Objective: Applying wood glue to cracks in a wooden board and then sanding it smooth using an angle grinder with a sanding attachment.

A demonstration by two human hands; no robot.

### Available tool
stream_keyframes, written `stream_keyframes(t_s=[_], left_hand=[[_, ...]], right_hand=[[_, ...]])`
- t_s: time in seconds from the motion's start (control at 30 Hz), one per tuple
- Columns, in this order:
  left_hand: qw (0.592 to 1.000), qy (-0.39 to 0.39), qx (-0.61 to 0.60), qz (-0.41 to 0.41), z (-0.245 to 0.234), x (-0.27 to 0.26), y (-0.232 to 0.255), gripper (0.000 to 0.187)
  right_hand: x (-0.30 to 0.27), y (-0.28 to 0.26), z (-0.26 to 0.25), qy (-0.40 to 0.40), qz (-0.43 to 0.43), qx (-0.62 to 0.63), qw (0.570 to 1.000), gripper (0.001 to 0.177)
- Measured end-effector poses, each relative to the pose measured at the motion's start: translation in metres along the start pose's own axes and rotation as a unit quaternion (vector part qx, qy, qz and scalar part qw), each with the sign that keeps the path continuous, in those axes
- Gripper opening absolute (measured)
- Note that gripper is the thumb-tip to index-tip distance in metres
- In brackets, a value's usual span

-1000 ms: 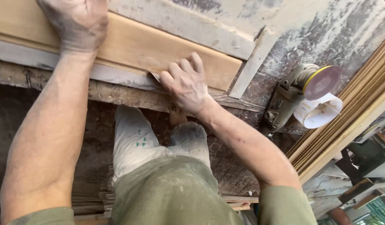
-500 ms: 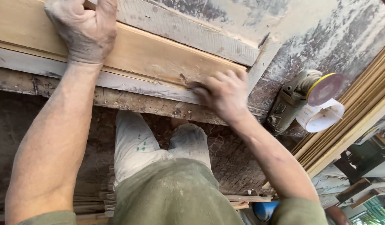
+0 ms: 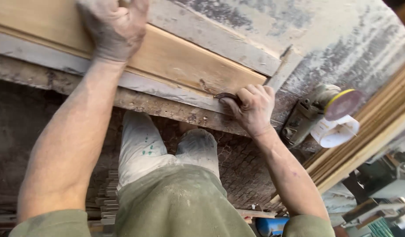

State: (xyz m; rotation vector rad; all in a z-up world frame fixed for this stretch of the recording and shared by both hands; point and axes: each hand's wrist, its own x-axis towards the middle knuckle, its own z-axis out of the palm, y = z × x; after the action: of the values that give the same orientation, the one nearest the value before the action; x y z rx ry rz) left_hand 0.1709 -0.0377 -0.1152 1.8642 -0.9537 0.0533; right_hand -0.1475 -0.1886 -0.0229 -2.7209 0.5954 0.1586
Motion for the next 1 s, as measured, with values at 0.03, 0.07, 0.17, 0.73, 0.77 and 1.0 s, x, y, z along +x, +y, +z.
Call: stream_keyframes(t_s=[0.03, 0.07, 0.17, 0.73, 0.77, 1.0], left_hand=[[1.000, -0.002, 0.000, 0.003, -0.002, 0.001, -0.005, 0.047], [0.999, -0.004, 0.048, 0.012, -0.002, 0.002, -0.007, 0.050], [0.993, -0.021, 0.110, 0.025, -0.002, -0.008, -0.013, 0.056], [0.996, -0.055, 0.023, 0.068, -0.021, 0.041, 0.048, 0.041], [0.996, -0.062, 0.013, 0.063, -0.022, 0.040, 0.050, 0.032], [0.997, -0.070, -0.015, -0.018, -0.042, 0.012, 0.067, 0.027]], right_hand=[[0.014, -0.011, 0.001, 0.003, 0.002, 0.001, 1.000, 0.051], [0.028, -0.019, 0.001, 0.007, -0.037, 0.020, 0.999, 0.042], [0.046, -0.046, 0.026, 0.073, -0.078, 0.035, 0.994, 0.041], [0.096, -0.107, 0.036, 0.229, 0.018, 0.113, 0.967, 0.044], [0.088, -0.095, 0.036, 0.241, 0.032, 0.096, 0.965, 0.045], [-0.051, -0.009, -0.043, 0.229, 0.111, -0.048, 0.966, 0.026]])
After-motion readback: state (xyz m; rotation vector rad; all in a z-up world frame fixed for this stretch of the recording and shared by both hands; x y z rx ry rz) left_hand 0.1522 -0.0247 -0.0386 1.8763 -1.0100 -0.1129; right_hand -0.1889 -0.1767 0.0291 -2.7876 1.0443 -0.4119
